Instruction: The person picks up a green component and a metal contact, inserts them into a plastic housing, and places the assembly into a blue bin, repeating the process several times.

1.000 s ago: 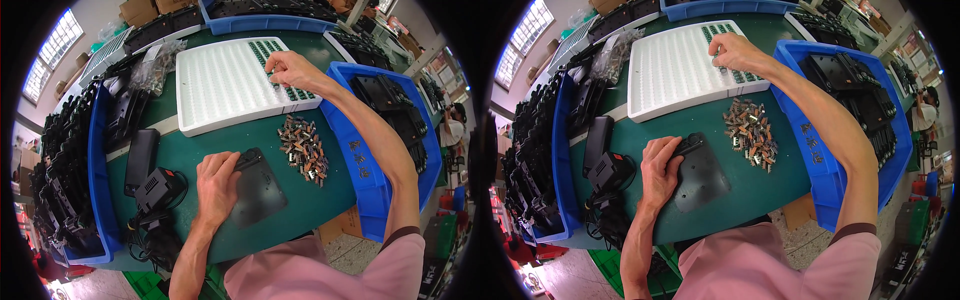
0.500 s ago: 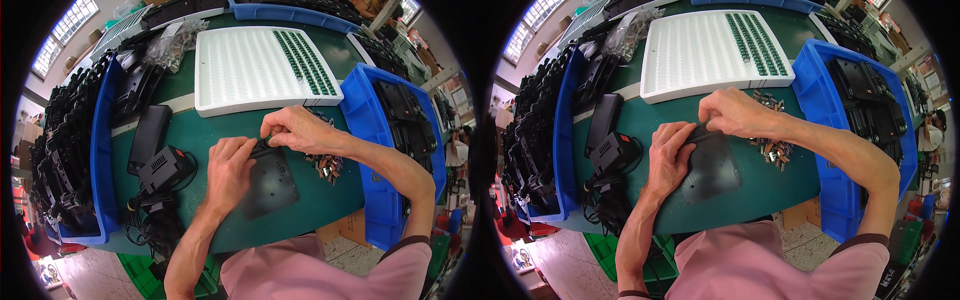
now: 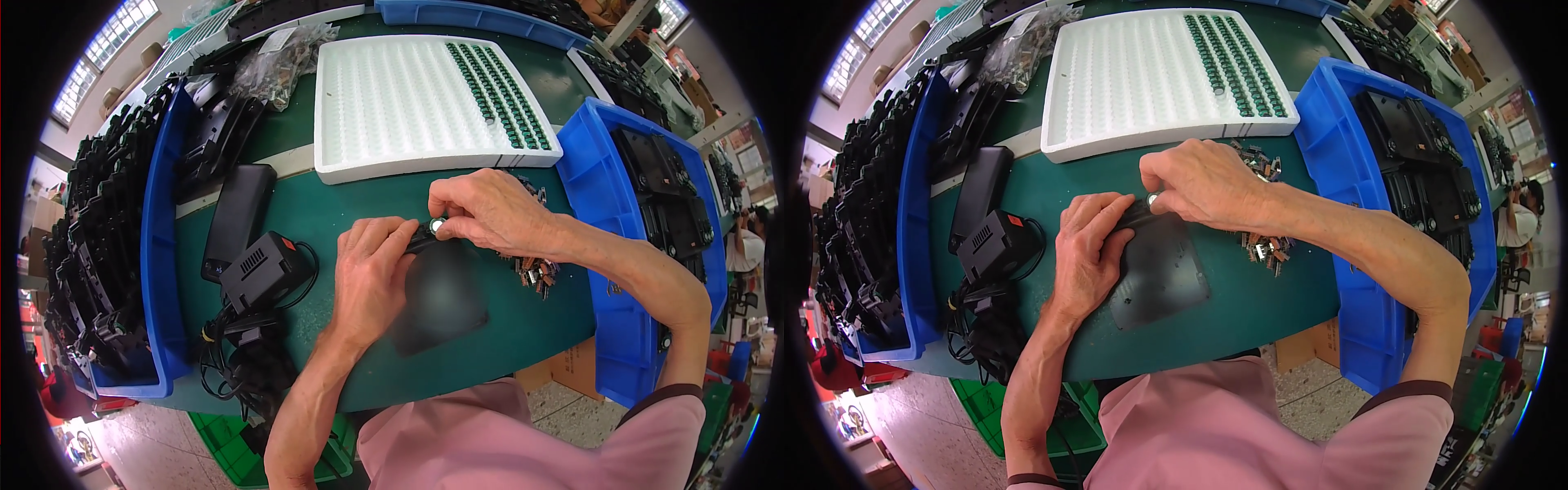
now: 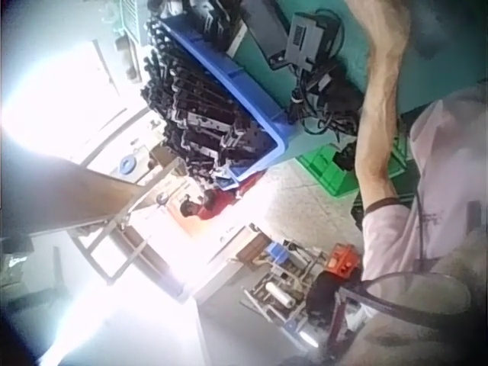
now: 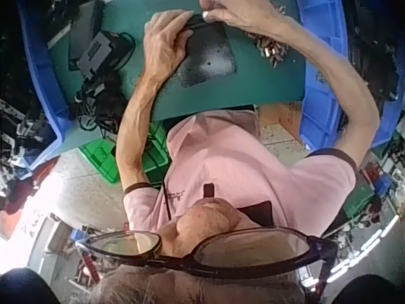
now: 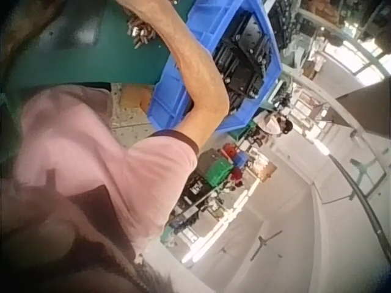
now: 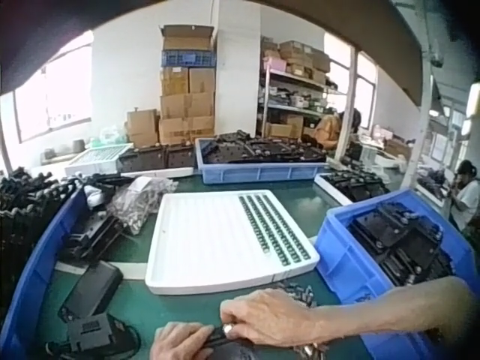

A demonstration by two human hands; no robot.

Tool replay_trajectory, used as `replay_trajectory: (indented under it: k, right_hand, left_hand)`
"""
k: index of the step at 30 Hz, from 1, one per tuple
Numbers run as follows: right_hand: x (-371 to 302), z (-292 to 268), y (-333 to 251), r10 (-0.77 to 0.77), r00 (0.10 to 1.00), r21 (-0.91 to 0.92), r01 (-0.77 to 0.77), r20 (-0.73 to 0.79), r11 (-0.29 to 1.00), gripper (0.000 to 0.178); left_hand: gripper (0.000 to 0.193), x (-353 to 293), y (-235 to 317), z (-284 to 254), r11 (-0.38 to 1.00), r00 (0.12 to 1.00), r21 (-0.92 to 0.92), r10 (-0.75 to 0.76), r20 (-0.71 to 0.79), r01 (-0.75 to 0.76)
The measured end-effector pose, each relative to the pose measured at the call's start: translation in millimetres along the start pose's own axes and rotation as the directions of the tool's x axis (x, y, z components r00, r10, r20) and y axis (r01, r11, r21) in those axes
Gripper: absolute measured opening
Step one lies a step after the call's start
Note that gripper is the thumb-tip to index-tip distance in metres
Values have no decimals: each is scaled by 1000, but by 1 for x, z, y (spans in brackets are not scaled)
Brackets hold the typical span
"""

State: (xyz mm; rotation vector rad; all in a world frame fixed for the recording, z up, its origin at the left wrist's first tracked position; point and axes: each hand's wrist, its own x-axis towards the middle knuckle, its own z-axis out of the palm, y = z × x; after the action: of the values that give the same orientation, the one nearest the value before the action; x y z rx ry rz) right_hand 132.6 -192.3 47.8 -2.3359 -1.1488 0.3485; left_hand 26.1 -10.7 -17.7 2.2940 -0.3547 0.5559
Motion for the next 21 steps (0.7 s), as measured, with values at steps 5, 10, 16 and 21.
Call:
replay_trajectory:
  k: [5, 10, 16, 21]
  right_hand:
    - [6, -13, 3, -26, 996, 6, 25, 84, 1000, 19]
    - [4, -3, 3, -143, 987, -39, 146, 71, 988, 21]
    - [4, 0, 5, -147, 989, -37, 148, 29, 988, 19]
    - [5, -1, 3, -69, 997, 67, 67, 28, 995, 17]
  left_hand:
    - [41, 1, 3, -2, 1000, 999, -10, -27, 20, 27]
    - [48, -1, -1, 1, 1000, 1000, 5, 13, 0, -13]
    - [43, 0, 2, -1, 1000, 1000, 6, -4, 9, 4]
    - [38, 1, 4, -3, 1000, 1000, 0, -18, 19, 18]
